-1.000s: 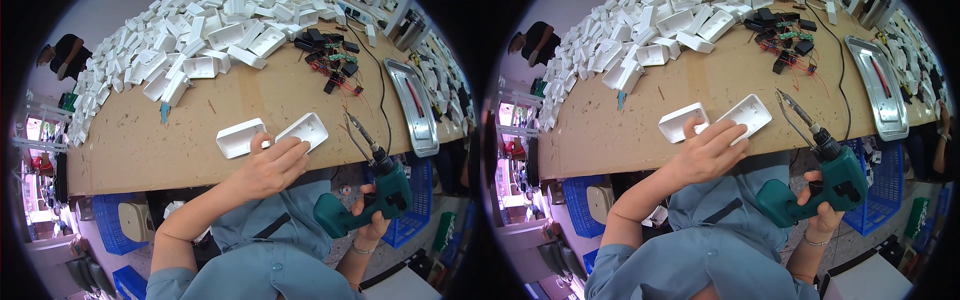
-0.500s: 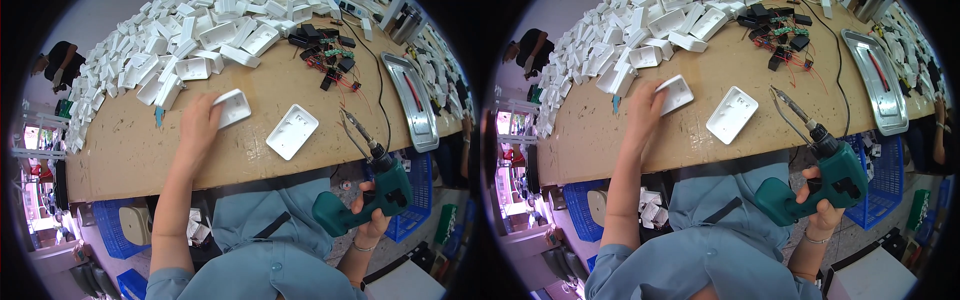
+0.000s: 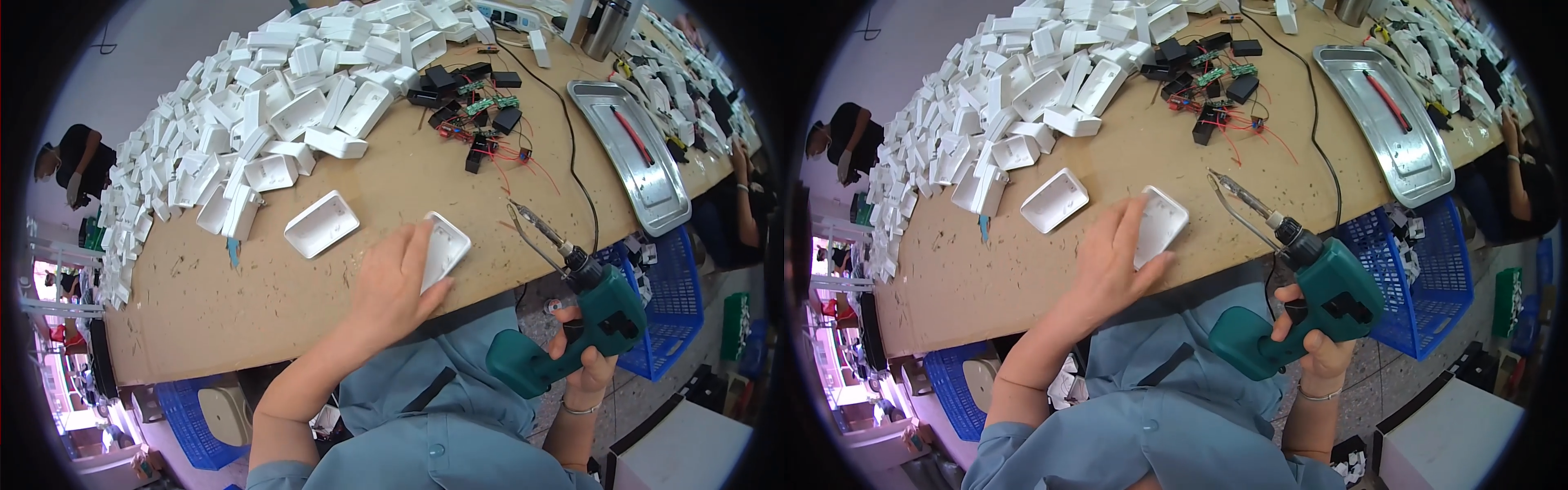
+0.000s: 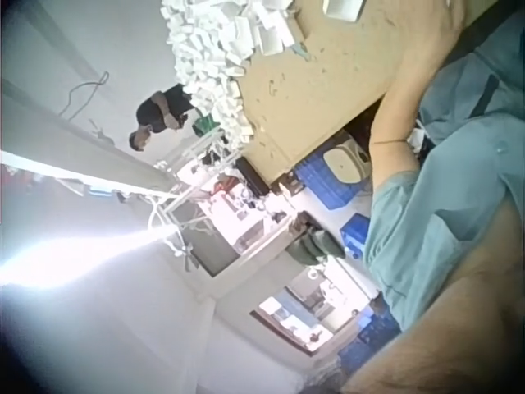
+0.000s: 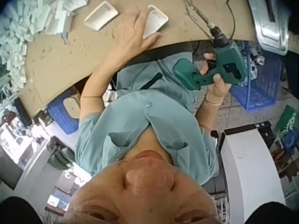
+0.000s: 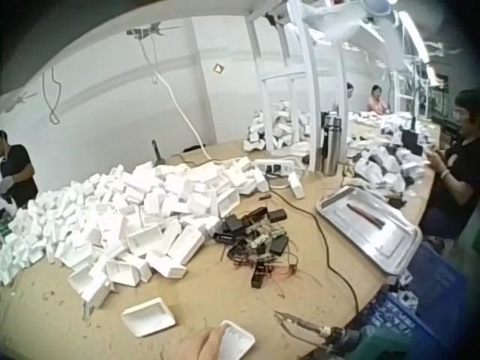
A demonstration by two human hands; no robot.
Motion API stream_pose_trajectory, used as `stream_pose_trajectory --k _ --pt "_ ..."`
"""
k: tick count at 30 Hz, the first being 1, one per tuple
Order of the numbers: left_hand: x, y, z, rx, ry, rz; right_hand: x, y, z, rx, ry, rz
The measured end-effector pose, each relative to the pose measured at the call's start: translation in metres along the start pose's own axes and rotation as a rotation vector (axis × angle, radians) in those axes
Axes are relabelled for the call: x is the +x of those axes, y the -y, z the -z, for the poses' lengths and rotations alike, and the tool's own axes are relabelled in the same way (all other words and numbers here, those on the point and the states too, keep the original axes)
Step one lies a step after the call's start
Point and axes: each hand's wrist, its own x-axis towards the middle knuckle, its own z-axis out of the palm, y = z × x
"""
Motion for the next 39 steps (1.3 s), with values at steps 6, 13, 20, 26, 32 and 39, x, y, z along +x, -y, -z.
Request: stream_pose_trajectory --k 6,13,20,26,32,39 --pt "0.011 0.004 0.015 0.129 0.105 -0.256 -0.001 -0.001 0.002 0.040 -0.189 0.011" --pt "0.026 0.010 0.022 0.077 0.049 -0.286 0.001 -0.003 0.012 0.092 -0.205 0.009" --pt "0.109 0.018 0.004 0.002 0.162 -0.058 -0.001 -0.006 0.030 0.115 -0.171 0.010" --pt "0.139 0.015 -0.049 -0.036 0.123 0.001 -0.001 -0.006 0.034 0.075 -0.140 0.023" --pt "0.126 0.022 0.001 -0.102 0.083 0.156 0.000 -0.007 0.040 0.091 -0.158 0.022" --pt "0.117 0.044 0.053 -1.064 -0.022 0.556 0.007 -0.010 0.036 0.165 -0.093 0.003"
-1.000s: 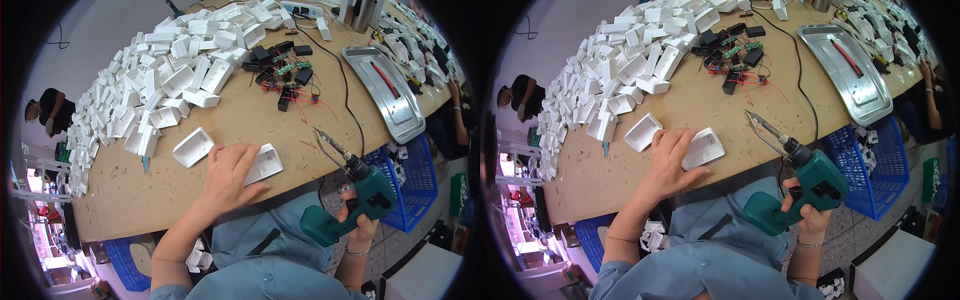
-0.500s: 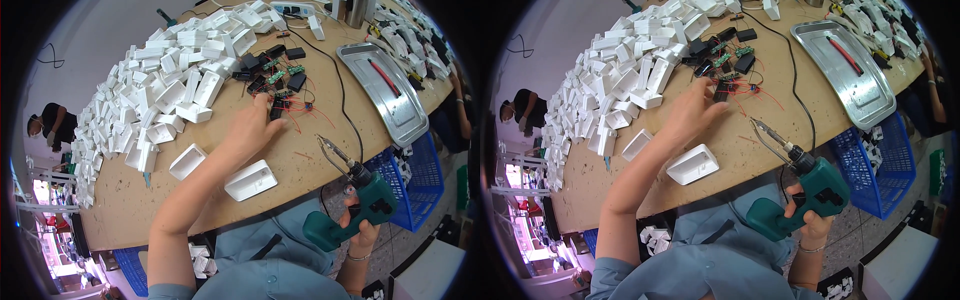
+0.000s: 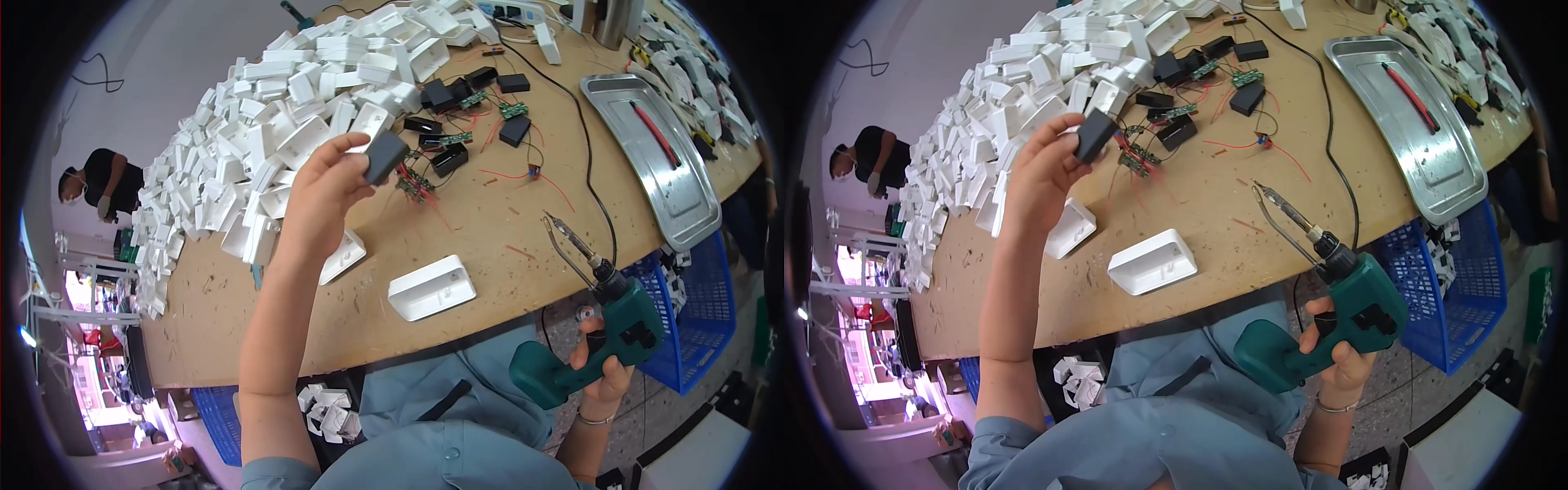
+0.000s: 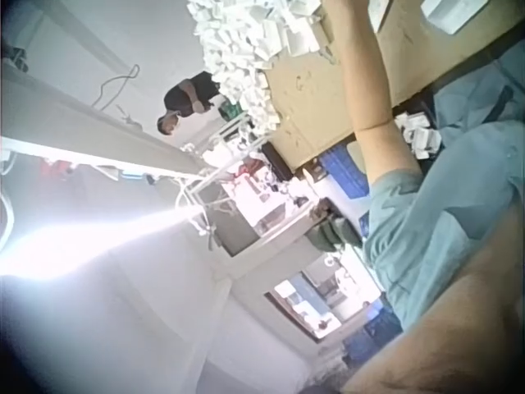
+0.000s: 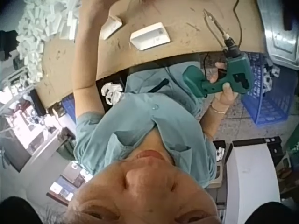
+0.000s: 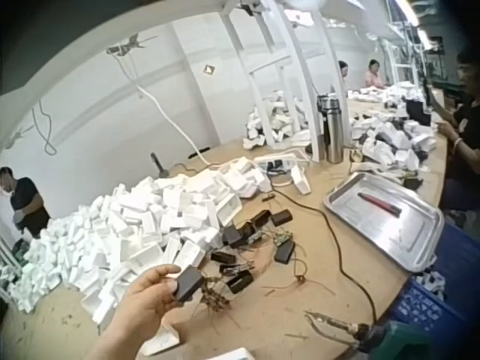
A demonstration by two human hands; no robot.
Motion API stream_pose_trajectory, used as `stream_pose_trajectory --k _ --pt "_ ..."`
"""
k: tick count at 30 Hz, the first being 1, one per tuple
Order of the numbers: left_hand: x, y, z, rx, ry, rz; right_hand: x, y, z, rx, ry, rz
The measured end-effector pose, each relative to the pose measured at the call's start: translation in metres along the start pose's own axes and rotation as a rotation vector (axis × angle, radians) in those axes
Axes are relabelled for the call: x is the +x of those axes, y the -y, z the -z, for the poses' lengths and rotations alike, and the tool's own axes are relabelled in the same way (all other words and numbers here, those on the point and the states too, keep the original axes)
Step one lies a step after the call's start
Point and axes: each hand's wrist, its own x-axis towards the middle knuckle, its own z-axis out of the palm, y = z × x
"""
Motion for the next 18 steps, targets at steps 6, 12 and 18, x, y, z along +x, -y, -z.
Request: stream_pose_trajectory --k 6,12,18 --pt "0.007 -0.029 -0.002 -0.273 0.212 -0.043 -0.003 -0.001 -0.005 -0.009 0.024 -0.003" --pt "0.000 0.000 -0.007 -0.087 0.310 0.087 -0.007 0.002 -0.009 -0.027 -0.004 0.017" --pt "-0.027 0.023 0.030 -0.381 0.233 0.129 -0.010 0.003 -0.008 -0.029 -0.021 0.001"
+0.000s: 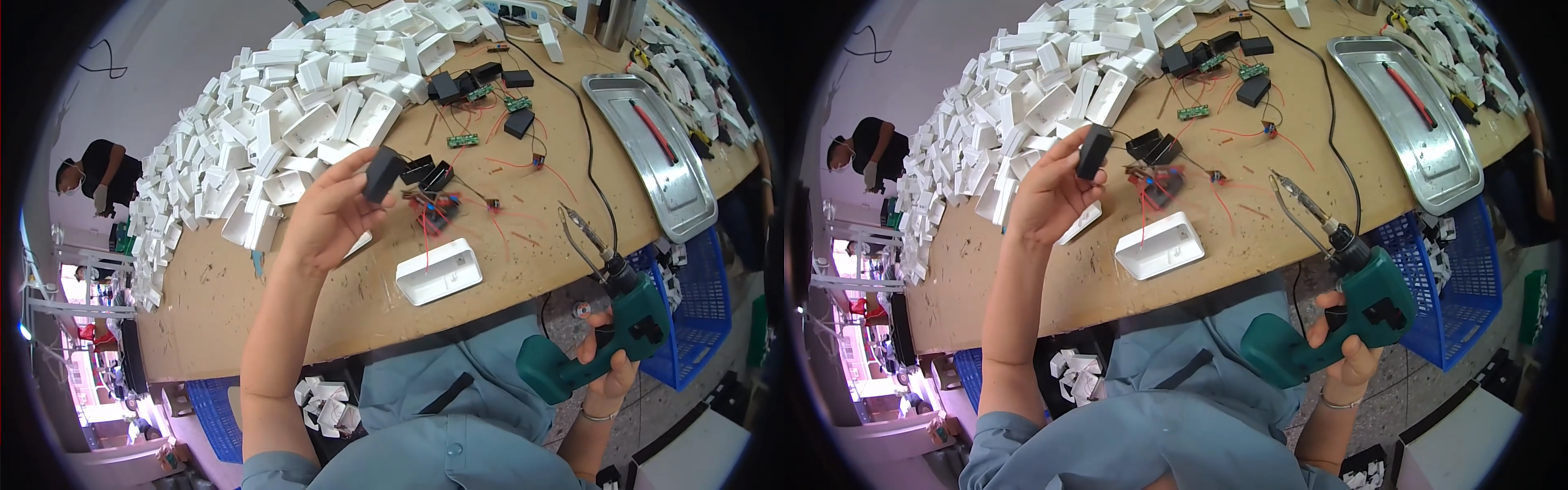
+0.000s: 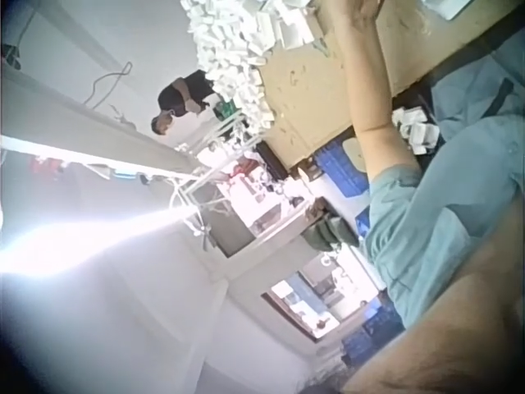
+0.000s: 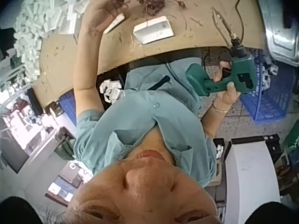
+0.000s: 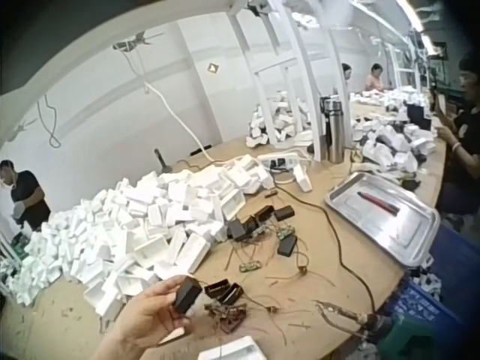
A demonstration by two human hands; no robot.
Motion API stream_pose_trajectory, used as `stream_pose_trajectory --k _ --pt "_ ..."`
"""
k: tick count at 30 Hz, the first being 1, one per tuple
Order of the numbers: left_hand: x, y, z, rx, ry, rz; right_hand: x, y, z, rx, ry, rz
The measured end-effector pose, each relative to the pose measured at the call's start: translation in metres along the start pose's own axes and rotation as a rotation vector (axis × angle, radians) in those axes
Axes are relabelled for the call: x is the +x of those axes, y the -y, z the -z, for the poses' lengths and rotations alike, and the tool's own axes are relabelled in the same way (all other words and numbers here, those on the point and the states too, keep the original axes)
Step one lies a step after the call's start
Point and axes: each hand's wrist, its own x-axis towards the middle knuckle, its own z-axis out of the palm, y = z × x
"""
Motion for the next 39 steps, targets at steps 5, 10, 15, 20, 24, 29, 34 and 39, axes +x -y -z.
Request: stream_pose_trajectory --k 5,10,15,20,24,29,34,39 --pt "0.002 0.000 -0.002 0.251 -0.121 0.122 0.002 0.001 0.001 0.024 0.014 -0.012" --pt "0.007 -0.026 -0.014 -0.130 0.201 -0.131 0.003 0.001 -0.002 0.020 0.029 -0.020" --pt "0.008 -0.036 -0.015 -0.073 0.296 -0.285 0.000 0.001 0.001 0.022 0.008 -0.012" --pt "0.016 -0.026 -0.008 0.322 0.000 0.008 0.003 0.002 0.000 -0.015 0.010 -0.017" --pt "0.024 -0.041 -0.023 0.129 0.155 -0.199 0.003 0.001 -0.003 -0.026 -0.009 -0.019" --pt "0.028 -0.048 -0.015 -0.031 0.314 -0.299 0.005 0.000 -0.002 0.003 0.018 -0.017" --pt "-0.008 0.007 0.003 0.223 -0.005 0.109 0.004 0.000 0.001 0.003 -0.006 -0.006" --pt "-0.035 0.025 0.011 0.561 -0.254 0.190 0.006 0.004 0.006 0.045 0.014 -0.031"
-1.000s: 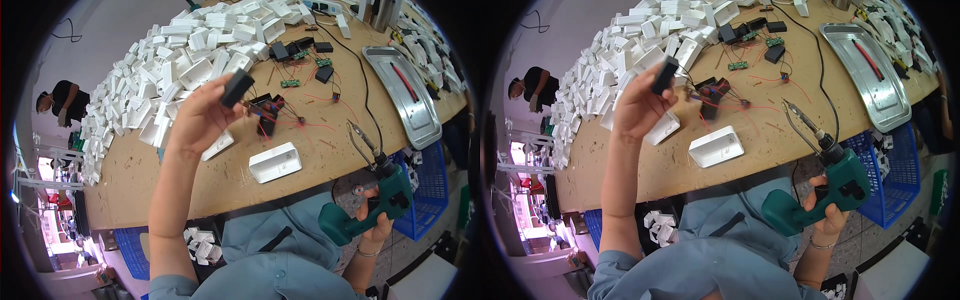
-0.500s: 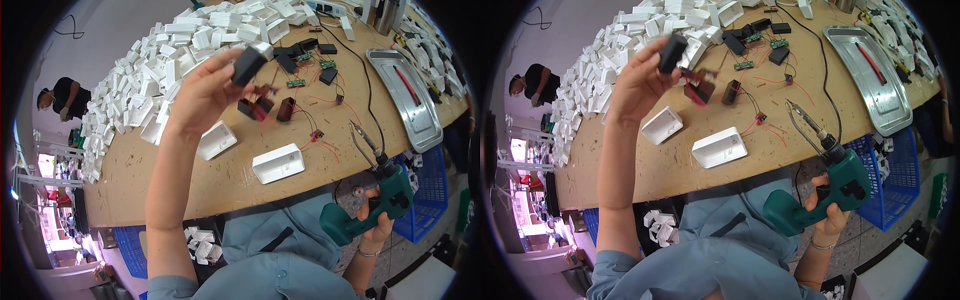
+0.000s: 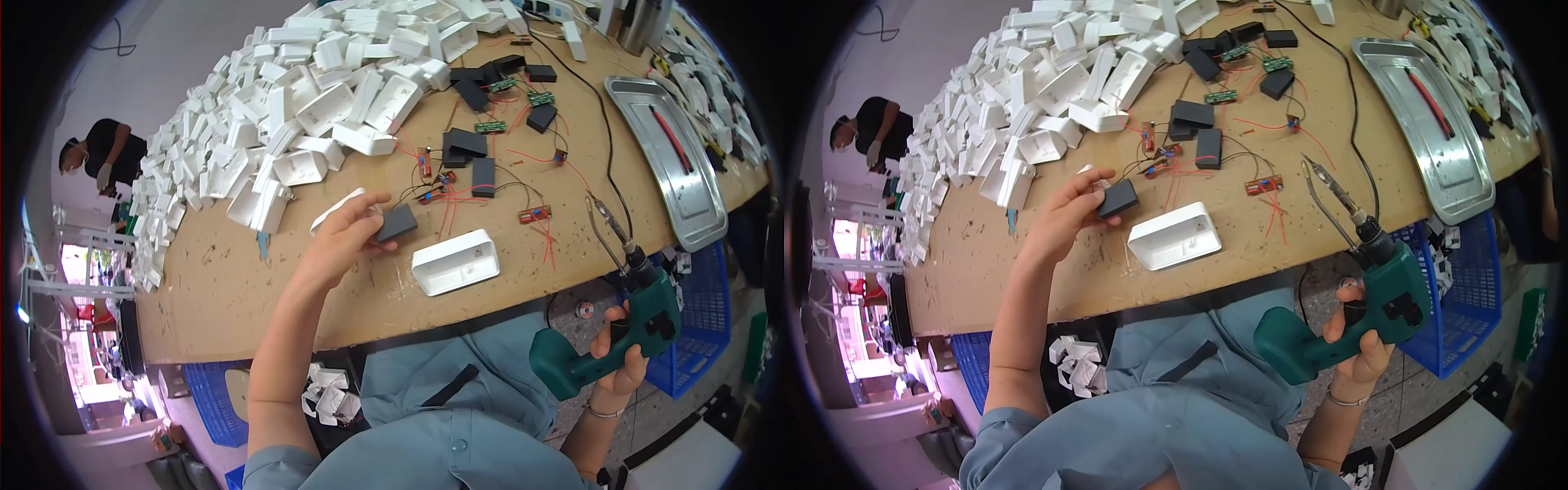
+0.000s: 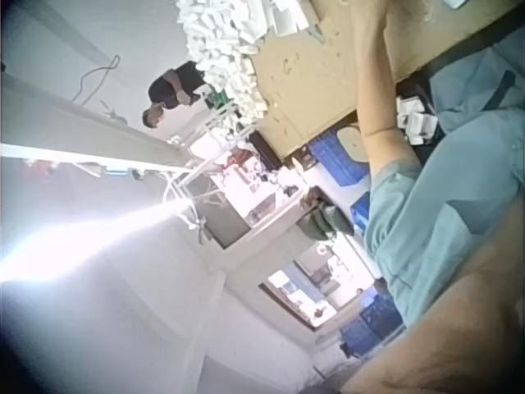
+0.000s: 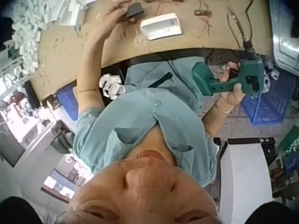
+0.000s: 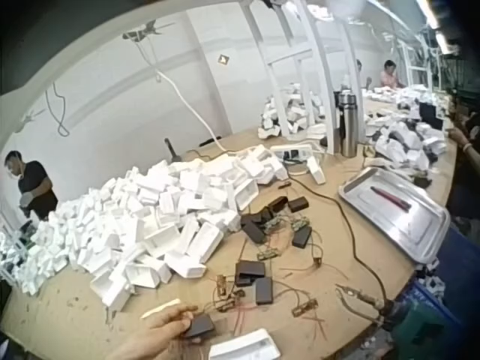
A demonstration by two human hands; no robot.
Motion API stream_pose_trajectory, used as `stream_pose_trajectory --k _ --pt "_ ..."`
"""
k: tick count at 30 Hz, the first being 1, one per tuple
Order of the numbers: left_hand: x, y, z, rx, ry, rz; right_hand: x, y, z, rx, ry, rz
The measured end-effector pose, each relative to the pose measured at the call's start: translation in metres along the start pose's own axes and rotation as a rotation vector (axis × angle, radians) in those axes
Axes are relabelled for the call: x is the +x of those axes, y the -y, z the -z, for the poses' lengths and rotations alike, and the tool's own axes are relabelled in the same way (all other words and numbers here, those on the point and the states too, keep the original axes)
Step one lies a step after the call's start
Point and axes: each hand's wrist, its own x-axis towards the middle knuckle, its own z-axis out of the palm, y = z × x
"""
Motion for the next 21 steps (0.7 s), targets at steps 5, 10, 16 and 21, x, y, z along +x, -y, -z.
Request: stream_pose_trajectory --k 5,10,16,21 --pt "-0.010 -0.001 -0.004 0.650 -0.113 -0.280 0.003 -0.008 -0.006 0.022 0.042 -0.012" --pt "-0.010 -0.029 -0.016 1.118 -0.316 -0.547 0.002 -0.008 -0.009 0.009 0.050 -0.015" --pt "0.048 -0.041 -0.029 1.104 -0.326 -0.763 0.003 -0.007 -0.010 0.002 0.038 -0.012" --pt "0.082 -0.048 -0.040 1.489 -0.258 -0.655 0.004 -0.006 -0.010 -0.029 0.025 0.001"
